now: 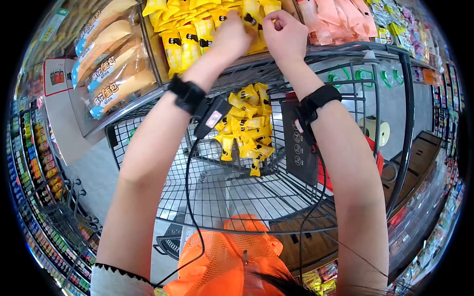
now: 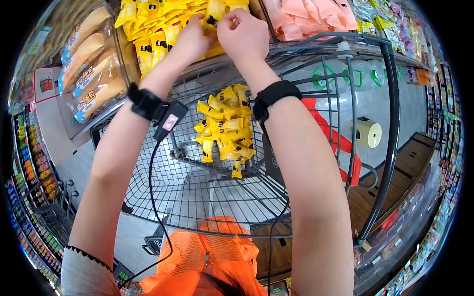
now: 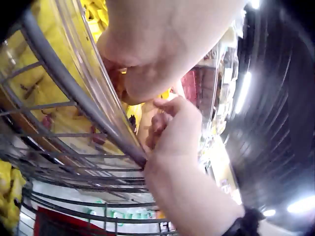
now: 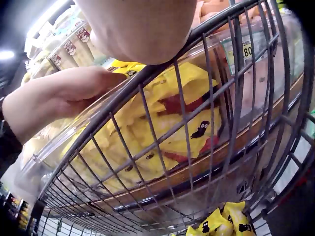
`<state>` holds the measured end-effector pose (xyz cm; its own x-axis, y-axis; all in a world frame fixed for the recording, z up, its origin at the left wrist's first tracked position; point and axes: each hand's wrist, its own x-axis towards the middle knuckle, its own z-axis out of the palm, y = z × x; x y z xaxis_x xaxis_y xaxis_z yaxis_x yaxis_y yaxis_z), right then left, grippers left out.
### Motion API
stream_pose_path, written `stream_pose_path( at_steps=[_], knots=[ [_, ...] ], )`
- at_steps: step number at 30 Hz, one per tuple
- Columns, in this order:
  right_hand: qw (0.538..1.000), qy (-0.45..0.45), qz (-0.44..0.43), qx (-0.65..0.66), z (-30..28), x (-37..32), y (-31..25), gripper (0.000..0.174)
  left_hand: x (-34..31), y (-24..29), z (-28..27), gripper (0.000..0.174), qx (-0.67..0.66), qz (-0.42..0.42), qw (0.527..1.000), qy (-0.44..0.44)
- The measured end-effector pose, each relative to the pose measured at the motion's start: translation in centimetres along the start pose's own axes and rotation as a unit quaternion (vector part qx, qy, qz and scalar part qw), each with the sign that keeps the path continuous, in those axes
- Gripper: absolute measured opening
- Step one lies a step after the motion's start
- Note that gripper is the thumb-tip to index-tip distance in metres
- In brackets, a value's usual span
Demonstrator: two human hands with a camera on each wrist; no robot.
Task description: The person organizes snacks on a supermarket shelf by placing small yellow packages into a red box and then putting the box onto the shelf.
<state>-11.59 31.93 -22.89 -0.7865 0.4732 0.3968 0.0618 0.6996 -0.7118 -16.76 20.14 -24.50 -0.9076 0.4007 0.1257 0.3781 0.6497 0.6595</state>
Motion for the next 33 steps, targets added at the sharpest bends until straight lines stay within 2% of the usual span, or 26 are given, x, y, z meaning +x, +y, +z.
stream_pose_path(
  at_steps=[1,2,4,5,7,10,11,12,13,14,15,18,19,20,22,24,25,26,28,29,30,33],
  knots=[
    [0.998,-0.049,0.031,-0.035,-0.9,-0.1,-1.1,0.016,0.6,-0.8,-0.6,0.057,-0.063,-0.067,0.995,-0.036],
    [0.998,-0.047,0.034,-0.036,-0.9,-0.1,-1.0,0.016,-0.2,-1.6,-0.8,0.053,-0.070,-0.029,0.997,0.016],
    [0.999,-0.006,0.020,-0.044,-0.7,0.0,-0.7,0.032,-3.9,-0.9,-2.9,0.044,-0.089,0.042,0.991,0.092],
    [0.997,0.054,-0.033,-0.046,-0.4,0.0,-0.4,0.020,-6.5,-0.2,-4.3,0.040,-0.099,0.075,0.986,0.115],
    [0.995,0.041,-0.028,-0.089,-0.6,0.0,-0.8,0.021,-11.6,1.0,-6.1,0.034,-0.218,-0.020,0.975,0.041],
    [0.990,0.025,-0.011,-0.137,0.0,-0.1,-0.8,0.027,-18.9,-1.3,-5.5,0.038,-0.111,0.082,0.989,-0.057],
    [0.987,0.037,-0.031,-0.152,0.5,-0.3,-0.5,0.030,-20.7,-1.9,-5.0,0.043,-0.092,0.086,0.986,-0.107],
    [0.983,0.048,-0.052,-0.167,0.7,-0.2,-0.4,0.033,-21.9,-1.7,-4.9,0.043,-0.094,0.086,0.986,-0.103],
    [0.983,0.047,-0.057,-0.168,0.6,0.0,-0.7,0.033,-22.8,-1.2,-4.7,0.047,-0.104,0.053,0.978,-0.173],
    [0.983,-0.010,-0.006,-0.185,0.3,0.1,-1.0,0.037,-23.3,-0.8,-4.3,0.050,-0.114,0.019,0.963,-0.242],
    [0.976,-0.070,0.045,-0.201,0.2,0.1,-1.2,0.040,-23.7,-0.7,-3.7,0.050,-0.118,0.017,0.964,-0.239],
    [0.973,-0.055,0.024,-0.224,0.6,0.3,-0.9,0.044,-24.4,-0.2,-2.8,0.058,-0.123,0.020,0.975,-0.185],
    [0.982,-0.034,-0.017,-0.184,0.3,0.2,-0.8,0.046,-24.0,0.1,-3.1,0.059,-0.124,0.024,0.974,-0.187],
    [0.982,-0.038,-0.021,-0.184,-0.1,0.0,-0.8,0.046,-23.6,0.1,-3.2,0.059,-0.124,0.028,0.974,-0.190],
    [0.975,0.093,-0.187,-0.081,-1.0,-0.5,-1.6,0.045,-23.1,-0.2,-3.5,0.058,-0.138,0.023,0.974,-0.176],
    [0.969,0.099,-0.139,0.179,-0.8,-1.0,-0.6,0.036,-22.5,-0.8,-4.2,0.057,-0.126,0.020,0.977,-0.171],
    [0.987,0.080,-0.137,0.034,-2.1,-1.8,-0.5,0.049,-22.4,-1.5,-4.4,0.057,-0.125,0.015,0.978,-0.167],
    [0.984,0.063,-0.084,0.146,-2.8,-3.1,-0.6,0.048,-22.6,-2.4,-4.7,0.055,-0.117,0.008,0.981,-0.153],
    [0.967,0.050,-0.019,0.251,-3.8,-6.4,-3.5,0.042,-22.9,-4.3,-5.2,0.054,-0.109,-0.003,0.984,-0.141],
    [0.987,0.008,-0.108,0.123,-4.4,-8.0,-4.1,0.041,-23.2,-5.4,-5.3,0.053,-0.102,-0.019,0.985,-0.134],
    [0.980,-0.034,-0.197,-0.009,-5.0,-9.6,-4.5,0.040,-23.5,-6.2,-5.4,0.051,-0.097,-0.033,0.987,-0.127],
    [0.973,-0.223,-0.054,-0.002,-4.6,-15.5,-5.5,0.038,-23.2,-6.4,-6.6,0.050,-0.120,-0.056,0.984,-0.120]
  ],
)
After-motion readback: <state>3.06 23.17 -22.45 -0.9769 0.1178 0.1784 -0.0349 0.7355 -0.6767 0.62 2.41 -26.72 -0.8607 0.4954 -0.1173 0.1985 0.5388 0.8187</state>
